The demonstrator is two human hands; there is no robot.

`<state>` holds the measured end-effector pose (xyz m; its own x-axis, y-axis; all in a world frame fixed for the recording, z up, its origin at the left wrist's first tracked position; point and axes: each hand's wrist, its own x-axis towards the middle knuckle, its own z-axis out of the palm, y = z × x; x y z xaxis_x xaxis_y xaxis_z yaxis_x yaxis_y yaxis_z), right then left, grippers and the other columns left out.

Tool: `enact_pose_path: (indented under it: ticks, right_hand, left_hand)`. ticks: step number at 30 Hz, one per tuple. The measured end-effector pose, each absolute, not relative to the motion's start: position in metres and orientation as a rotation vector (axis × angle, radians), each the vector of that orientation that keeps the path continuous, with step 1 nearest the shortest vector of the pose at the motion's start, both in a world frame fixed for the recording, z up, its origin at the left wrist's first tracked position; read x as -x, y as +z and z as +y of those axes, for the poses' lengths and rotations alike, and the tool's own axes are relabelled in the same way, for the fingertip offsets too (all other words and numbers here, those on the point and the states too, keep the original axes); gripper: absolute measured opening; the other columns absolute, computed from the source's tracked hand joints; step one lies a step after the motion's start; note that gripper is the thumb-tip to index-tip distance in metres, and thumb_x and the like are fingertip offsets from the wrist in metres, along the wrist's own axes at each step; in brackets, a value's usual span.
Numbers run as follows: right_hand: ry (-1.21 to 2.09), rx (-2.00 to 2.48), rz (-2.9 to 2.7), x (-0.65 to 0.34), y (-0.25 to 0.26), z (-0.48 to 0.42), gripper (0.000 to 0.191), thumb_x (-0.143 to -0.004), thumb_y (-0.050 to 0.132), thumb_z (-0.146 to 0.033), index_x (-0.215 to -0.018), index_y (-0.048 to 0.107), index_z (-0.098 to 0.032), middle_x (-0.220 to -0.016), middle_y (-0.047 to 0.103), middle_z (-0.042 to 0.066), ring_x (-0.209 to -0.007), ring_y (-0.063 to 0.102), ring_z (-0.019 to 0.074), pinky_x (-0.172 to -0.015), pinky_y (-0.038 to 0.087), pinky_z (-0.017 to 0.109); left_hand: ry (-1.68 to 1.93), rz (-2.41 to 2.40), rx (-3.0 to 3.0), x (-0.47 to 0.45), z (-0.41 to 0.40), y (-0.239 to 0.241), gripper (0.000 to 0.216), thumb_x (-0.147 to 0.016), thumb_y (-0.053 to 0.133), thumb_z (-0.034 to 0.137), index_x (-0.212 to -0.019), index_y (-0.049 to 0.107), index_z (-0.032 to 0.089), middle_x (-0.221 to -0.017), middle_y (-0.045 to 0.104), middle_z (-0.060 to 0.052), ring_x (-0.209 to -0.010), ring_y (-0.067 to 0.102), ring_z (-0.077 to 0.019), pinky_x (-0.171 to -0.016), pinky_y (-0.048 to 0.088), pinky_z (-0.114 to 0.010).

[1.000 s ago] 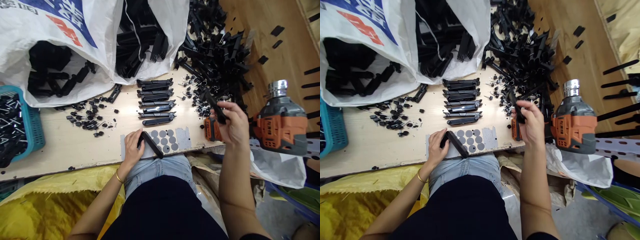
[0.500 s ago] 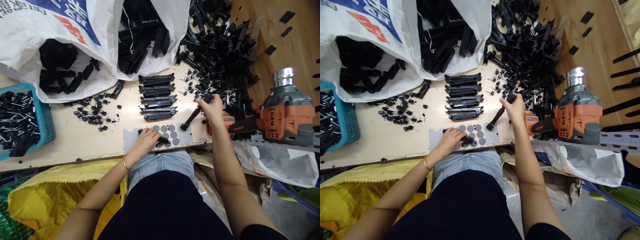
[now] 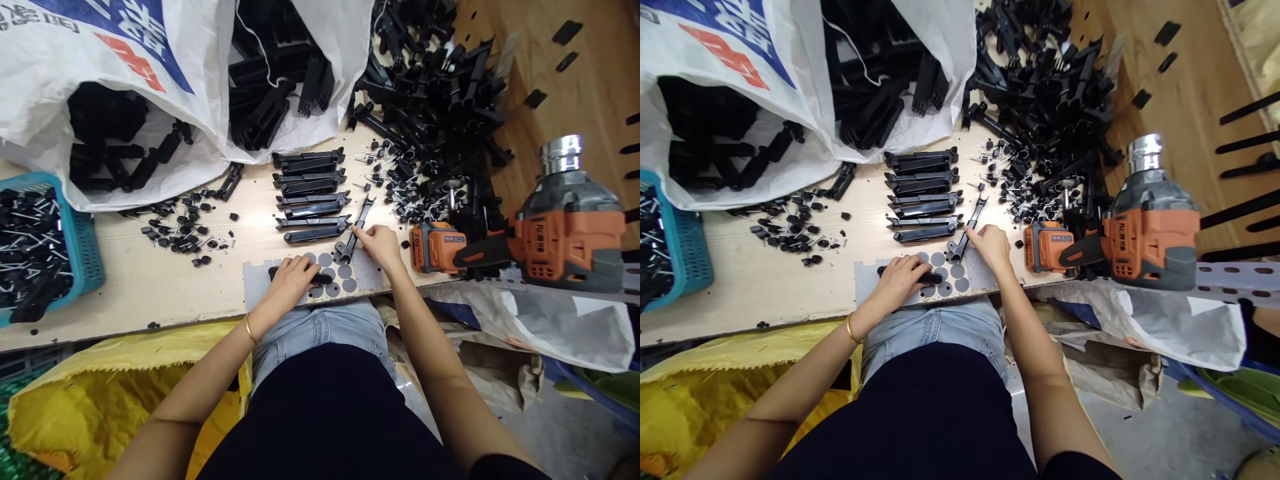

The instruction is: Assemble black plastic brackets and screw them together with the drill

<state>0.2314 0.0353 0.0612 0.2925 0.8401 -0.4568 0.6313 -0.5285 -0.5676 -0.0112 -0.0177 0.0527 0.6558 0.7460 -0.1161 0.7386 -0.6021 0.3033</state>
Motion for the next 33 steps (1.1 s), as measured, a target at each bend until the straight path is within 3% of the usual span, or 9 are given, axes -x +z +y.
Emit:
enact_pose_path:
  ticks: [4, 7, 11, 13, 16, 20, 23, 28, 33]
  right_hand:
    - [1.195, 2.127, -1.126, -0.223, 0.052, 0.03, 0.022, -0.075, 0.062, -0.038, -0.071, 0.047, -0.022, -0.053, 0.061, 0.0, -0.044, 0.06, 0.017, -0.043, 0.045, 0.026]
    - [1.026, 2.124, -1.096, -0.22, 0.05, 0.022, 0.027, -0.07, 0.065, -0.04, -0.081, 0.048, -0.022, -0.067, 0.065, 0.001, -0.058, 0.064, 0.0183, -0.051, 0.048, 0.027]
    - [0.873, 2.28, -1.276, -0.213, 0.053, 0.022, 0.026, -0.066, 0.067, -0.041, -0.071, 0.052, -0.021, -0.064, 0.061, 0.0, -0.066, 0.059, 0.0176, -0.061, 0.047, 0.029]
    - [1.037, 2.203, -1.206, -0.213, 0.056, 0.021, 0.024, -0.062, 0.068, -0.036, -0.066, 0.049, -0.021, -0.06, 0.058, -0.002, -0.057, 0.054, 0.0141, -0.053, 0.044, 0.026]
    - [1.368, 1.814, -0.869, -0.213, 0.064, 0.007, 0.03, -0.058, 0.069, -0.036, -0.073, 0.047, -0.022, -0.064, 0.059, -0.003, -0.047, 0.046, 0.0095, -0.039, 0.034, 0.021]
    - [1.512, 1.423, -0.547, -0.193, 0.083, -0.018, 0.03, -0.062, 0.07, -0.034, -0.079, 0.048, -0.022, -0.056, 0.051, -0.008, -0.046, 0.04, 0.0071, -0.038, 0.026, 0.017]
    - [1.524, 1.348, -0.49, -0.168, 0.095, -0.026, 0.027, -0.07, 0.068, -0.039, -0.07, 0.048, -0.021, -0.052, 0.042, -0.008, -0.048, 0.039, 0.0067, -0.044, 0.034, 0.018]
    - [1.466, 1.405, -0.468, -0.141, 0.098, -0.025, 0.041, -0.072, 0.068, -0.056, -0.063, 0.047, -0.021, -0.063, 0.059, -0.002, -0.058, 0.057, 0.0117, -0.057, 0.049, 0.025]
    - [1.536, 1.465, -0.427, -0.141, 0.093, -0.021, 0.048, -0.07, 0.061, -0.068, -0.066, 0.044, -0.023, -0.056, 0.063, 0.0, -0.054, 0.065, 0.0191, -0.051, 0.052, 0.032]
  left_hand:
    - [0.009, 1.264, -2.455, 0.012, -0.014, 0.056, 0.022, -0.09, 0.059, 0.032, -0.107, 0.059, 0.018, -0.098, 0.06, -0.007, -0.093, 0.055, -0.023, -0.076, 0.043, -0.033]
    - [0.106, 1.327, -2.328, 0.014, -0.014, 0.053, 0.022, -0.09, 0.059, 0.033, -0.106, 0.06, 0.018, -0.099, 0.059, -0.007, -0.094, 0.055, -0.0219, -0.078, 0.046, -0.031]
    - [0.224, 1.413, -2.236, 0.012, -0.018, 0.051, 0.018, -0.088, 0.061, 0.026, -0.104, 0.059, 0.017, -0.1, 0.06, -0.008, -0.097, 0.055, -0.0237, -0.082, 0.047, -0.035]
    - [0.304, 1.432, -2.127, 0.012, -0.02, 0.055, 0.019, -0.087, 0.06, 0.022, -0.105, 0.057, 0.017, -0.1, 0.062, -0.008, -0.096, 0.057, -0.0235, -0.081, 0.048, -0.035]
    - [0.343, 1.413, -1.835, 0.012, -0.024, 0.064, 0.021, -0.089, 0.057, 0.027, -0.108, 0.054, 0.018, -0.088, 0.065, -0.004, -0.077, 0.062, -0.0196, -0.068, 0.047, -0.029]
    - [0.391, 1.308, -1.502, 0.004, -0.035, 0.07, 0.022, -0.09, 0.053, 0.037, -0.095, 0.059, 0.017, -0.074, 0.065, 0.0, -0.067, 0.062, -0.0164, -0.063, 0.045, -0.025]
    - [0.424, 1.273, -1.331, -0.007, -0.043, 0.07, 0.023, -0.085, 0.057, 0.039, -0.087, 0.06, 0.017, -0.067, 0.063, 0.002, -0.062, 0.06, -0.0152, -0.061, 0.045, -0.024]
    - [0.41, 1.335, -1.333, -0.018, -0.049, 0.077, 0.011, -0.076, 0.064, 0.022, -0.084, 0.062, 0.016, -0.074, 0.067, 0.0, -0.071, 0.064, -0.0179, -0.066, 0.047, -0.025]
    - [0.371, 1.41, -1.524, -0.018, -0.061, 0.084, 0.017, -0.078, 0.063, 0.019, -0.095, 0.062, 0.016, -0.083, 0.071, -0.005, -0.076, 0.067, -0.0207, -0.071, 0.05, -0.029]
